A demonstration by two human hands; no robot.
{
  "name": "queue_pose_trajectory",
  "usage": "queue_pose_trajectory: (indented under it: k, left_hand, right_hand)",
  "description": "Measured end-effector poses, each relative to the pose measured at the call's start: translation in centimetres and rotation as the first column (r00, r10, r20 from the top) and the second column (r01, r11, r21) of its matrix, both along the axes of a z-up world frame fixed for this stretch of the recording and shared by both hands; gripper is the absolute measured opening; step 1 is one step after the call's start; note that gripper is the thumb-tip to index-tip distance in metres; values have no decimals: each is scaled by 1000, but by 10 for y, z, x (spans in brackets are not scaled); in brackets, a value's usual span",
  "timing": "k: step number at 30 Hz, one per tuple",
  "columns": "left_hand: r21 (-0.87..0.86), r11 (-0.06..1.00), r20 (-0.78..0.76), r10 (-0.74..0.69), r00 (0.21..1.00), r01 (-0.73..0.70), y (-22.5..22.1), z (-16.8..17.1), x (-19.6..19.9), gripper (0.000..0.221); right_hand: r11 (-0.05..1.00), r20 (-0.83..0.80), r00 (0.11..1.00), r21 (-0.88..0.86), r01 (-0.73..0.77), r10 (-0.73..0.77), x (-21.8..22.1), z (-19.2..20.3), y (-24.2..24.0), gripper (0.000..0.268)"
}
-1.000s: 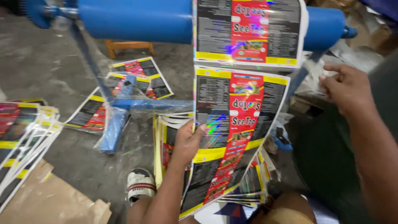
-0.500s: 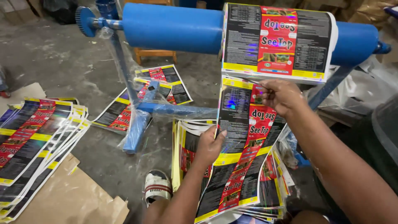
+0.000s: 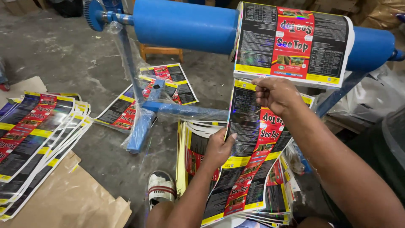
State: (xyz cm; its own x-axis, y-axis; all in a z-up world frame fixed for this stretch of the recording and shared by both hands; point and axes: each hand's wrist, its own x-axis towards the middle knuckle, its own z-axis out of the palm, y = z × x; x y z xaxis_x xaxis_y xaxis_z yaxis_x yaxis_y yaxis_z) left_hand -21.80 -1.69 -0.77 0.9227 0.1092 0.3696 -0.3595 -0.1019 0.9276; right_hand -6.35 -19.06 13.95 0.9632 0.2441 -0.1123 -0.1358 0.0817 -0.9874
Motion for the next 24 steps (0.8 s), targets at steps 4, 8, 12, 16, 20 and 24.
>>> queue_pose_trajectory:
  k: [4,8,12,16,20,24]
  left_hand:
    - [-21,1000,36,-19,999,20,0,-6,0,22]
    - [-218,971,7,-100,995,100,8,-15,-7,23]
    - [-554,831,-76,-103,992,43,28,-34,-44,19]
    - [-594,728,-107,351,930,-343,23,-114,-57,19]
    - [-612,405,-460,517,722,-679,-17,-205,-65,16]
    - [-661,296,-646,242,724,-689,-79,-245,-90,17]
  right_hand:
    - [994,11,995,35,-103,102,-14,9,7,17]
    - [967,140,975,160,-196,175,-49,28,-15,21]
    - [961,212,969,218,-171,124,-125,47,-75,38]
    - [974,284,959,215,-70,6,-150,-24,-150,19]
    - [1000,62,998,26,-8,7,-159,-141,-177,22]
    - [874,221,971,-485,32,87,-154,-314,-168,34]
